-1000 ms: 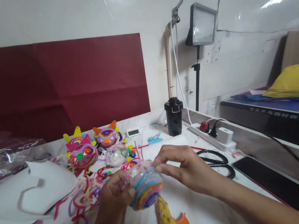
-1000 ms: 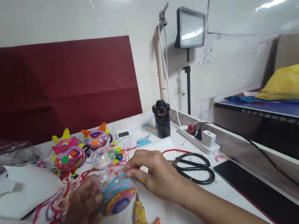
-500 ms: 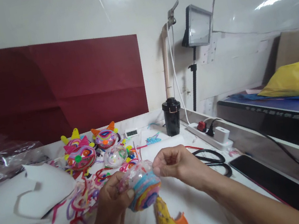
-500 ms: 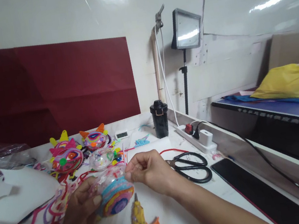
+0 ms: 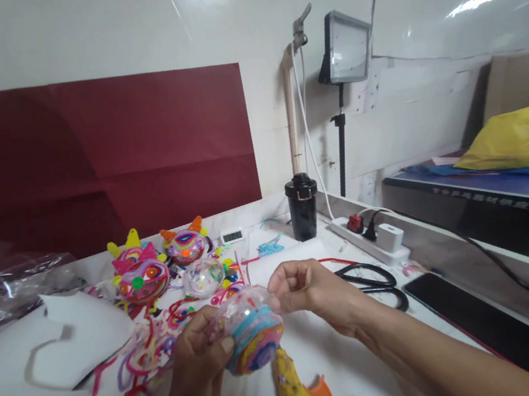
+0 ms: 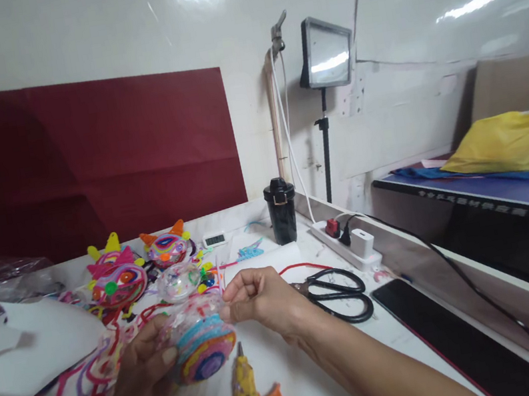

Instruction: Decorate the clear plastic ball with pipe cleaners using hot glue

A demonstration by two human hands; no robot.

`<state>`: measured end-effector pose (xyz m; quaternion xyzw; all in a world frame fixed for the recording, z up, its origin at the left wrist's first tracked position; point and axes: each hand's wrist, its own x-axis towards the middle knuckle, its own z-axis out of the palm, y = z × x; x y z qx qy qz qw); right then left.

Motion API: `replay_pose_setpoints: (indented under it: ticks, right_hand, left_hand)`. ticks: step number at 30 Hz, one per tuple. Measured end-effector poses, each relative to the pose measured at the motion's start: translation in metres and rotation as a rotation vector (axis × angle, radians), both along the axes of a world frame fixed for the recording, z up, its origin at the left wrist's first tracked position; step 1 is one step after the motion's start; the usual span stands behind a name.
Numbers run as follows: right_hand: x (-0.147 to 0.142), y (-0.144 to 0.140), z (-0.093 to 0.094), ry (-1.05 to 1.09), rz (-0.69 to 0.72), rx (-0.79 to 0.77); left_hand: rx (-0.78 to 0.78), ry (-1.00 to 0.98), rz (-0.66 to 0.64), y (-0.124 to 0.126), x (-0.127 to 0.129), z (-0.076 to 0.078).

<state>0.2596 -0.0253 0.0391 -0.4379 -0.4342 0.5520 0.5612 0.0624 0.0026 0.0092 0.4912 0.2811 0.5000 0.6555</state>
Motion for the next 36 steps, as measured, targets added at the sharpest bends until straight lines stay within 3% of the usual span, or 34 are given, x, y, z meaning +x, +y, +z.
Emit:
replay_pose_setpoints:
  ticks: [6, 14, 17, 20, 24, 28, 36]
  right_hand:
    - [0.003, 0.003, -0.004, 0.0, 0.01, -0.017]
    - [0.005, 0.005, -0.008, -0.055, 0.006, 0.023]
    - [0.004, 0.004, -0.007, -0.04, -0.001, 0.046]
    - [0.003, 0.005, -0.008, 0.063, 0.127, 0.032]
    - [0.002, 0.008, -0.014, 0.165, 0.281, 0.026]
    - [0.005, 0.011, -0.021, 0.199, 0.303, 0.041]
    - [0.008, 0.013, -0.026, 0.226, 0.329, 0.042]
  left_hand:
    - [-0.028, -0.033, 0.036, -0.004, 0.0, 0.0]
    - [-0.015, -0.037, -0.039, 0.002, -0.002, -0.004]
    - [-0.053, -0.074, 0.016, 0.0, 0.0, -0.003]
    - [-0.082, -0.105, 0.054, -0.003, 0.001, -0.001]
    - [-0.053, -0.112, -0.02, -0.001, 0.001, -0.002]
    - [-0.01, -0.091, -0.11, 0.006, 0.002, -0.009]
    - [-0.081, -0.162, -0.227, 0.01, 0.005, -0.013]
